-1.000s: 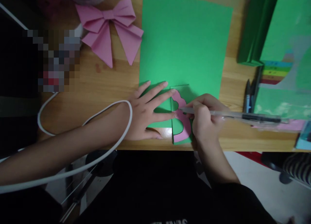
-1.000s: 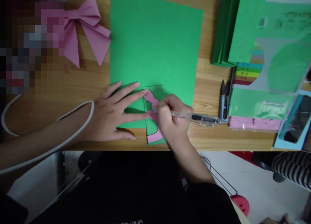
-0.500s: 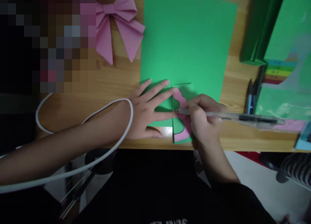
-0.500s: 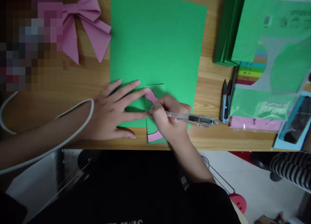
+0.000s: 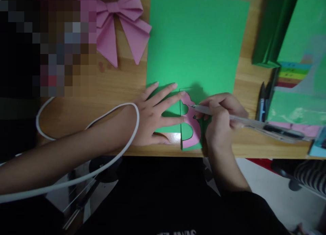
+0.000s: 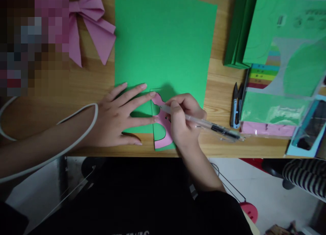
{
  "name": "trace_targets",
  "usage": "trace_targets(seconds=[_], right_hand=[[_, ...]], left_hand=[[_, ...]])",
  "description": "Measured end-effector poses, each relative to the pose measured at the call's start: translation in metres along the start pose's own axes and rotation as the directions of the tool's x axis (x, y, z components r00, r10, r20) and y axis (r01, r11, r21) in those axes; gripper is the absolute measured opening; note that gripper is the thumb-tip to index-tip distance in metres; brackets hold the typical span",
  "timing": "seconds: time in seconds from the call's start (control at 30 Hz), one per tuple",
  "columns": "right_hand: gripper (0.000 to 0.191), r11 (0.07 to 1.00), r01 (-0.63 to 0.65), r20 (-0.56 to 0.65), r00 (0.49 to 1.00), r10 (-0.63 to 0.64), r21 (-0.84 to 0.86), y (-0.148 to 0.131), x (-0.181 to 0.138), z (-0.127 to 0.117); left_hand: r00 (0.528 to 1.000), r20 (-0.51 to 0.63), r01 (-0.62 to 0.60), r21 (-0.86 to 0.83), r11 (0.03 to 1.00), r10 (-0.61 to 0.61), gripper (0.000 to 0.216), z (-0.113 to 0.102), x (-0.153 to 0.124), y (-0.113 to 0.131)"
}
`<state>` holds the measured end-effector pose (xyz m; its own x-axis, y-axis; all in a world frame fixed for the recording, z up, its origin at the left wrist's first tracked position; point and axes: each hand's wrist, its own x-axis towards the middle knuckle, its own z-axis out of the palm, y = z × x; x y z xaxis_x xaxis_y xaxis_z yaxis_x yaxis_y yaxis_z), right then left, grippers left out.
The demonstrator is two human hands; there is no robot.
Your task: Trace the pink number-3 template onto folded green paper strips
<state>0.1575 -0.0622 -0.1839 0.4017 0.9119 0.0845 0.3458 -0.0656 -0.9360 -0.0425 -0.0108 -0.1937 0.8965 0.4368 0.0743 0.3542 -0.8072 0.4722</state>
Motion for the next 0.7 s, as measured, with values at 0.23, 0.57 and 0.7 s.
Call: trace_targets(seconds=[0.23,0.57,0.7], right_hand=[[0.019,0.997,0.025,0.068,0.997,-0.02,-0.073,-0.0006,0.0003,-0.0016],[0.018,0.99,0.028,0.101,0.995,-0.015,-0.135,-0.0017,0.0,0.0008],[0.018,0.993,0.05,0.056,0.997,-0.044,-0.105,-0.0019,-0.0004,0.0009]], left_hand=[[1.0,0.0,0.012,-0.003,1.0,-0.012,0.07,-0.0021,0.0011,0.002],[1.0,0.015,0.019,-0.011,1.0,-0.018,0.068,-0.0033,0.0012,0.0025],[0.999,0.025,0.022,-0.004,1.0,-0.022,0.067,-0.0051,0.0016,0.0027]])
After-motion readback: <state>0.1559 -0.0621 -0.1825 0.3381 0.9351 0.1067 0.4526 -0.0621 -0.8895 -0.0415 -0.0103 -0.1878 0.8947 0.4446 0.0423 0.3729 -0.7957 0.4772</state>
